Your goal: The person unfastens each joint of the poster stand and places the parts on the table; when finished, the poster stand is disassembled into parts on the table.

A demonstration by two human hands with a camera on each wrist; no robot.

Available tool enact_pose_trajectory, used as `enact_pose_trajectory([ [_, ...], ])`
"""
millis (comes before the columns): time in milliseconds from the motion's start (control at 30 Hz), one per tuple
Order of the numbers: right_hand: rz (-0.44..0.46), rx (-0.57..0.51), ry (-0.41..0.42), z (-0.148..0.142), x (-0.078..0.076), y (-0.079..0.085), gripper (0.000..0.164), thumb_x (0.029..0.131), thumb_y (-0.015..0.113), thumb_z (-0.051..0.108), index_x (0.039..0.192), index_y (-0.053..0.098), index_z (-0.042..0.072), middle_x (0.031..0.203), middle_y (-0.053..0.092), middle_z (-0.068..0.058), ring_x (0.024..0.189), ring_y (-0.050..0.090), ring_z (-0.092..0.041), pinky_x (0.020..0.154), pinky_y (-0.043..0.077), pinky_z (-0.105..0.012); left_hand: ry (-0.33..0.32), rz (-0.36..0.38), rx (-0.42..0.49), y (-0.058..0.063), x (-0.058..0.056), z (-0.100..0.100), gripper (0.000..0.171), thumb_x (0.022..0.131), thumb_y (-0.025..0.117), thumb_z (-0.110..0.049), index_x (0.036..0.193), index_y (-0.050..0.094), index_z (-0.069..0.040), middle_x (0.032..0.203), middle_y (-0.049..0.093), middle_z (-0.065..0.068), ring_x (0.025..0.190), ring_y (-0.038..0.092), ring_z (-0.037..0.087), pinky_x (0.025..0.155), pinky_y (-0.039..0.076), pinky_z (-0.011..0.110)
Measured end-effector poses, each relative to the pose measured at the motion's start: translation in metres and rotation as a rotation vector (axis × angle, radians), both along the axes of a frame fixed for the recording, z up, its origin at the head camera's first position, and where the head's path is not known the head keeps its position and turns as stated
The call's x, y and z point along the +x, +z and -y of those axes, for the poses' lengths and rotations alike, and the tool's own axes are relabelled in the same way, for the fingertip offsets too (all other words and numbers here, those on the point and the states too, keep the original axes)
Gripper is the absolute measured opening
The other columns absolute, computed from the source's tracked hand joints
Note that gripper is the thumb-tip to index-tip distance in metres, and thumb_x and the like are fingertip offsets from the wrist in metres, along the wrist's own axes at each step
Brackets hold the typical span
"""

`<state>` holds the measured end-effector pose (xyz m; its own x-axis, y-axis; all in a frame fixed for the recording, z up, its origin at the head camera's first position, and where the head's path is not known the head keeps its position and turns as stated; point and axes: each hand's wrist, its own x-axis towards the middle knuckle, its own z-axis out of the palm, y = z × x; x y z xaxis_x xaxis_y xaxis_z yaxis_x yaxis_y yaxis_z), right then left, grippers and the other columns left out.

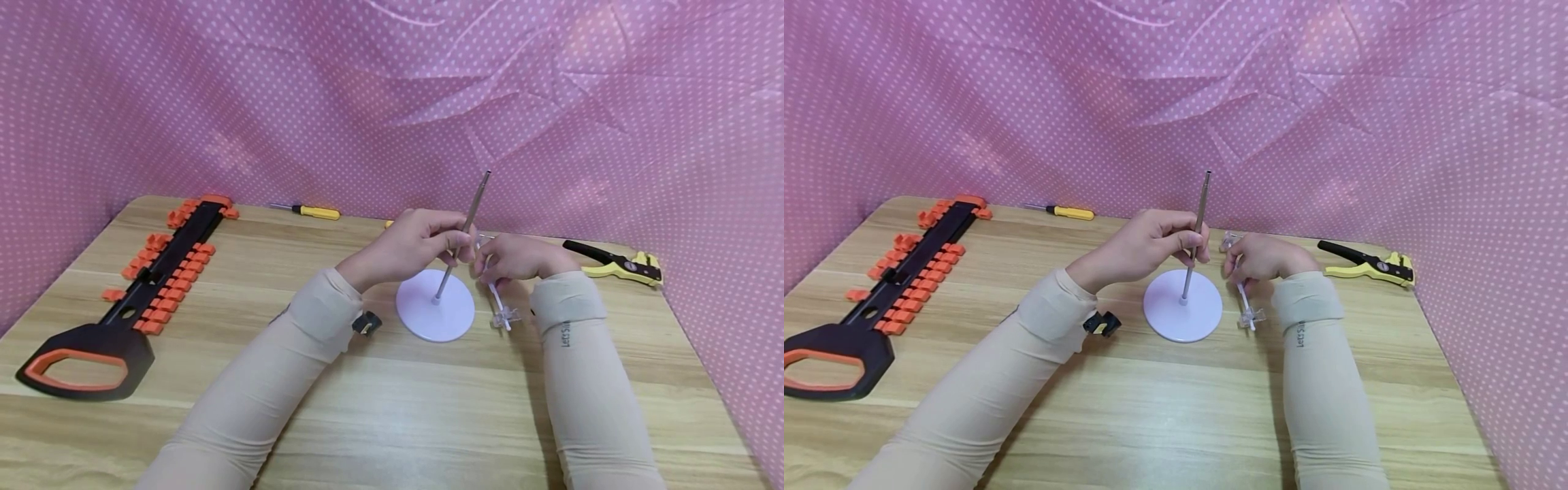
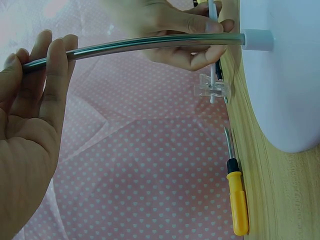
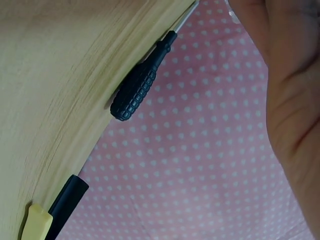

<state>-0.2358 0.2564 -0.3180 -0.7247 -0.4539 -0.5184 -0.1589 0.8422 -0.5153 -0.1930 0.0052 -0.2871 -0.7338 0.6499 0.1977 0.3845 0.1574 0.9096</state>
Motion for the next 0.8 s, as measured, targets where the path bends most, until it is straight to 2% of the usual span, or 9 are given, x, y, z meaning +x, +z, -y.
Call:
enact_pose_trajectory([
  [233,-0.023,0.005,0.034,0.0044,0.0004,-0.0037,0.005,0.097,0.072,0.008,0.102,0.070,0.009,0.084,0.069,-0.001,0.074,0.064,-0.015,0.073,0.056,-0.029,0.002,0.001,-0.001,-0.0003,0.0008,0.0003,0.019,0.110,0.057,-0.013,0.112,0.073,-0.004,0.096,0.076,0.010,0.101,0.075,0.036,0.083,0.066,0.027],
  [367,0.009,-0.011,0.032,0.0053,0.0011,-0.0042,0.004,0.097,0.068,0.007,0.101,0.069,0.009,0.077,0.063,-0.001,0.069,0.055,-0.014,0.063,0.047,-0.024,-0.001,0.001,0.002,-0.0001,0.0010,0.0003,0.018,0.110,0.057,-0.013,0.111,0.073,-0.004,0.096,0.076,0.010,0.102,0.075,0.037,0.083,0.066,0.027],
  [467,0.050,-0.005,0.020,0.0052,0.0014,-0.0043,0.007,0.098,0.067,0.008,0.105,0.067,0.007,0.074,0.059,-0.001,0.066,0.051,-0.014,0.056,0.040,-0.022,0.003,-0.005,-0.002,-0.0002,0.0010,0.0002,0.018,0.110,0.057,-0.013,0.111,0.074,-0.004,0.096,0.077,0.008,0.098,0.076,0.030,0.083,0.066,0.027],
  [600,0.080,0.004,0.004,0.0047,0.0018,-0.0038,0.011,0.099,0.066,0.007,0.109,0.066,0.006,0.076,0.058,0.000,0.065,0.050,-0.013,0.055,0.039,-0.022,0.008,-0.012,-0.006,-0.0007,0.0011,0.0002,0.018,0.110,0.058,-0.014,0.111,0.074,-0.005,0.095,0.077,0.007,0.092,0.075,0.020,0.082,0.066,0.028],
  [800,0.105,-0.001,0.011,0.0042,0.0020,-0.0026,0.011,0.097,0.065,0.005,0.108,0.065,0.005,0.074,0.054,0.000,0.062,0.043,-0.012,0.054,0.036,-0.022,0.003,-0.008,0.002,-0.0008,0.0011,0.0001,0.019,0.110,0.058,-0.013,0.110,0.073,-0.003,0.095,0.076,0.008,0.097,0.075,0.031,0.082,0.066,0.028],
])
